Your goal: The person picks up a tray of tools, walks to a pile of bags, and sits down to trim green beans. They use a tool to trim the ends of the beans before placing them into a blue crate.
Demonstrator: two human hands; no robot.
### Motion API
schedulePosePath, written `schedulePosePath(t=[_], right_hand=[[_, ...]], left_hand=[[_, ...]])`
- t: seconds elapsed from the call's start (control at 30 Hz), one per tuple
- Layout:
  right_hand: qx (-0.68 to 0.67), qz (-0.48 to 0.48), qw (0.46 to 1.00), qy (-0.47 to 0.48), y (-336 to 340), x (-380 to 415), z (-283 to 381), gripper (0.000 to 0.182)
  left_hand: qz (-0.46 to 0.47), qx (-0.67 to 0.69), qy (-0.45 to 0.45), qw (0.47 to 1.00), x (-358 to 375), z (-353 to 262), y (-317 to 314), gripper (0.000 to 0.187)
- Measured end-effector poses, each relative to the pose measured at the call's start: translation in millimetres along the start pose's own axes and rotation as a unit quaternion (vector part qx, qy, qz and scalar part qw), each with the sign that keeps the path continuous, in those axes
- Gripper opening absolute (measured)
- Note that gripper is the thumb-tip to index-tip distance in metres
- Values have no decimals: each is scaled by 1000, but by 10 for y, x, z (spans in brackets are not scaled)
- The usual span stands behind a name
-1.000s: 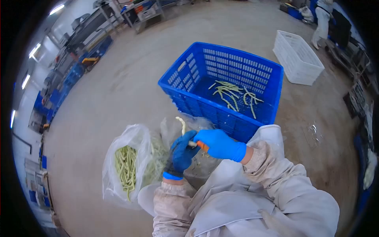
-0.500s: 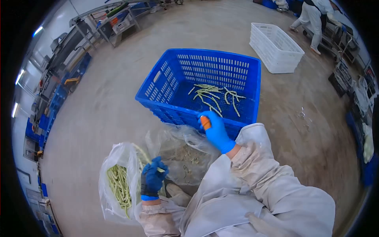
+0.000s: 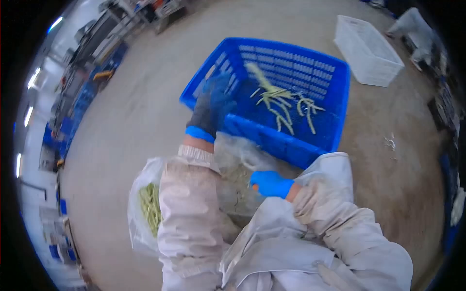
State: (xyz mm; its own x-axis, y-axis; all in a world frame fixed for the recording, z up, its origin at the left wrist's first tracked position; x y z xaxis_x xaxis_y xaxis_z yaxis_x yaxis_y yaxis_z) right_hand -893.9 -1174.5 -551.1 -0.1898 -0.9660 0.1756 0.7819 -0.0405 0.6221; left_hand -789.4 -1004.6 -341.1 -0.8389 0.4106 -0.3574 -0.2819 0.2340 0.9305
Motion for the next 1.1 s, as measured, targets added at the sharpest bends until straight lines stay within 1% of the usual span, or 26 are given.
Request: schedulePosePath(t=[0.07, 0.1, 0.13, 0.17, 0.2, 0.23, 0.27, 0.33, 0.37, 0.4, 0.43, 0.47, 0.5, 0.57, 0.6, 0.63, 0.7, 0.77, 0.83, 0.9, 0.93, 0.97, 1.0, 1.03, 1.07, 1.1], right_hand=[[28, -48, 998, -16, 109, 27, -30, 15], [34, -38, 998, -40, 128, 35, -21, 14], [41, -27, 997, -60, 133, 33, -2, 14], [33, -31, 996, -72, 133, 42, 9, 21], [26, -32, 996, -79, 142, 30, 29, 28], [38, -45, 996, -64, 187, 11, 106, 32], [22, -45, 997, -59, 265, 14, 221, 20], [1, -119, 993, 26, 238, -22, 229, 25], [-56, -97, 993, 34, 210, -43, 199, 28], [-111, -74, 990, 39, 155, -41, 178, 33], [-106, -60, 991, 50, 108, -65, 179, 33], [-126, -72, 989, 28, 83, -87, 149, 33], [-145, -85, 986, 6, 65, -99, 130, 34], [-119, -74, 990, -1, 89, -146, 217, 32], [-101, -73, 992, -16, 105, -165, 255, 30], [-95, -67, 993, -11, 104, -207, 282, 30], [-105, -41, 992, -56, 70, -258, 301, 27], [-101, -22, 993, -50, 55, -341, 410, 27], [-97, -4, 994, -43, 5, -459, 468, 26], [-68, 5, 997, -26, -50, -581, 498, 25], [-64, 7, 998, -24, -55, -641, 541, 25], [-56, 17, 998, -16, -77, -697, 617, 24], [-48, 26, 998, -8, -97, -757, 685, 24], [-46, 25, 999, -7, -121, -795, 710, 24], [-60, 25, 998, 6, -160, -818, 726, 24], [-76, 24, 997, 18, -186, -848, 785, 24]], left_hand=[[28, -27, 53, 998, 357, 176, 205, 49], [22, 207, 124, 970, 704, 409, 304, 48], [0, 425, 189, 885, 1052, 588, 389, 47], [-7, 411, 216, 886, 1372, 598, 552, 47], [-72, 525, 316, 787, 1816, 590, 699, 45], [-147, 619, 396, 662, 2278, 542, 847, 43], [-166, 601, 415, 663, 2749, 550, 986, 43], [-93, 401, 481, 774, 3906, 663, 1074, 37], [-70, 306, 499, 808, 4391, 630, 1101, 34], [-67, 286, 512, 807, 4921, 641, 1005, 34], [-63, 267, 526, 805, 5361, 640, 926, 33], [-33, 267, 548, 792, 5608, 595, 832, 35], [-3, 268, 568, 778, 5745, 511, 707, 36], [-23, 265, 642, 720, 5649, 204, 422, 41], [83, 150, 636, 753, 5620, 97, 236, 43], [191, 32, 614, 765, 5581, 10, 51, 46], [276, -53, 549, 787, 5317, -350, -162, 47], [299, 21, 464, 834, 5284, -469, -346, 42], [267, 52, 463, 844, 5392, -581, -336, 39], [150, 189, 364, 900, 5376, -488, -142, 39], [44, 288, 469, 834, 5411, -410, 35, 37], [-89, 363, 515, 771, 5578, -216, 105, 33], [-182, 409, 553, 703, 5666, -57, 265, 32], [-264, 404, 582, 655, 5772, 117, 354, 31], [-295, 365, 605, 644, 5840, 284, 437, 29], [-286, 374, 610, 637, 5938, 472, 466, 33]])
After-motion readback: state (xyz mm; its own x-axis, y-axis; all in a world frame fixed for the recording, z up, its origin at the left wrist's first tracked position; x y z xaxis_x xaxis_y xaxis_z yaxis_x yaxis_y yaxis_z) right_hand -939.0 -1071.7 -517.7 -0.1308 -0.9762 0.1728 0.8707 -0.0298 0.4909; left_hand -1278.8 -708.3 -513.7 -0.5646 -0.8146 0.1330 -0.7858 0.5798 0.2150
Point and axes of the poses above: each hand's wrist, its own x-axis away from the middle knuckle, its own y-axis out of the back of the hand, z = x × y, the point moved 4 cm from there along -x, towards the middle knuckle, and after that the axes turned 15 degrees about z, right-handed, at the moved point
